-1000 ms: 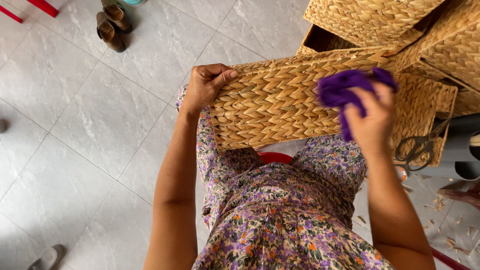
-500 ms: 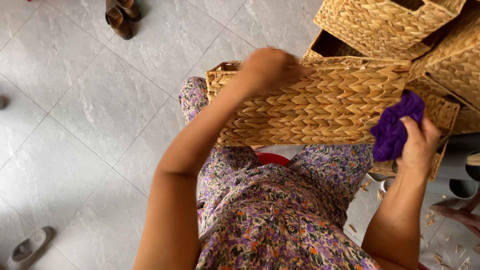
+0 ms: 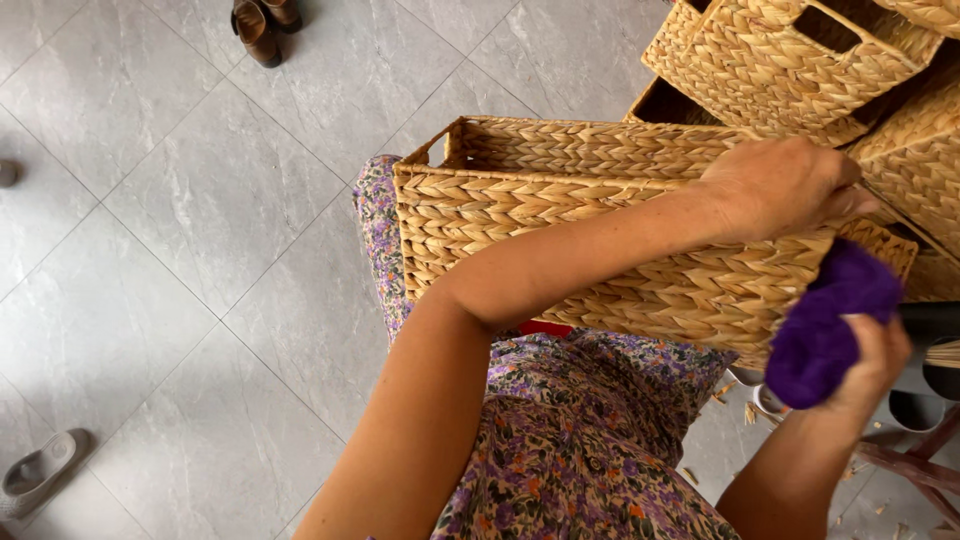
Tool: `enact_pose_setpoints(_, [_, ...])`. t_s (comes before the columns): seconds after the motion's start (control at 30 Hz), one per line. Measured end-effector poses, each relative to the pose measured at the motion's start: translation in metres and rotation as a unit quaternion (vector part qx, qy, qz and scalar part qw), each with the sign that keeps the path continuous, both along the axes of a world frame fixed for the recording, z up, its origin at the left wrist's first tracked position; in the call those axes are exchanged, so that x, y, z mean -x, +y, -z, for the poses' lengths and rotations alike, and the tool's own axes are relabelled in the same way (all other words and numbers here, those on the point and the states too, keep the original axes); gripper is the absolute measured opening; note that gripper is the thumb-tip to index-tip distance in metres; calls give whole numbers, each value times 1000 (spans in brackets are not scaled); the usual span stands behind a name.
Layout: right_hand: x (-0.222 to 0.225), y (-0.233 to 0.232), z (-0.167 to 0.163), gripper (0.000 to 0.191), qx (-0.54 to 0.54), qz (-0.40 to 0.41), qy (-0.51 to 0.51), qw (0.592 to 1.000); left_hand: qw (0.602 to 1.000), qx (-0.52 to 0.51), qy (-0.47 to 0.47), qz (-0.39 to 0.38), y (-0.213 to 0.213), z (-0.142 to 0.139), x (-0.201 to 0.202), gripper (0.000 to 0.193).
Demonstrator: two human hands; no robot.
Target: The person sits on the floor and wipes woven water-hyacinth storage baskets one at a time with a purple cloth, turning each basket to clean its outer sides and inner bottom, then sets the wiped basket aside and picks up the next one.
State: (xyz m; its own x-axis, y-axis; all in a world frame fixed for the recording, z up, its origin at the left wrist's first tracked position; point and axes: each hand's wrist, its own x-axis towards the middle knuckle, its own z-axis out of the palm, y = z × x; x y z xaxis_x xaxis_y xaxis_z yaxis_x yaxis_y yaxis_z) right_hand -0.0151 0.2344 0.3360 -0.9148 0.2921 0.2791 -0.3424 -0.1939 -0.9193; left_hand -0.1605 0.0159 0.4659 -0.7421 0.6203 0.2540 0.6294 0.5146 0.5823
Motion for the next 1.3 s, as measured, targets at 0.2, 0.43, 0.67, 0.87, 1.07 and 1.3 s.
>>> enact_pose_setpoints(0.2, [41,12,-32,49,180,37,-61,981,919,-325,211,80,-60,-52,-9,51])
enact_pose_setpoints(0.43, [26,0,-58,48,121,-100,-7,988,919,-379,41,98,-142,-34,12,53])
enact_pose_setpoints(0.67, [20,-36,-3,34,63,53,-80,993,914,-381,-141,-22,-216,56,4,51])
enact_pose_setpoints(0.87, [34,-77,-10,30,-10,9,-80,997,897,-371,-192,-148,-243,95,-23,53])
enact_pose_setpoints(1.07, [19,-177,-89,27,-232,16,82,969,908,-349,-158,-168,-239,89,-26,50])
enact_pose_setpoints(1.3, [9,-297,-87,52,-604,-105,266,744,843,-459,-264,-97,-258,90,-27,38])
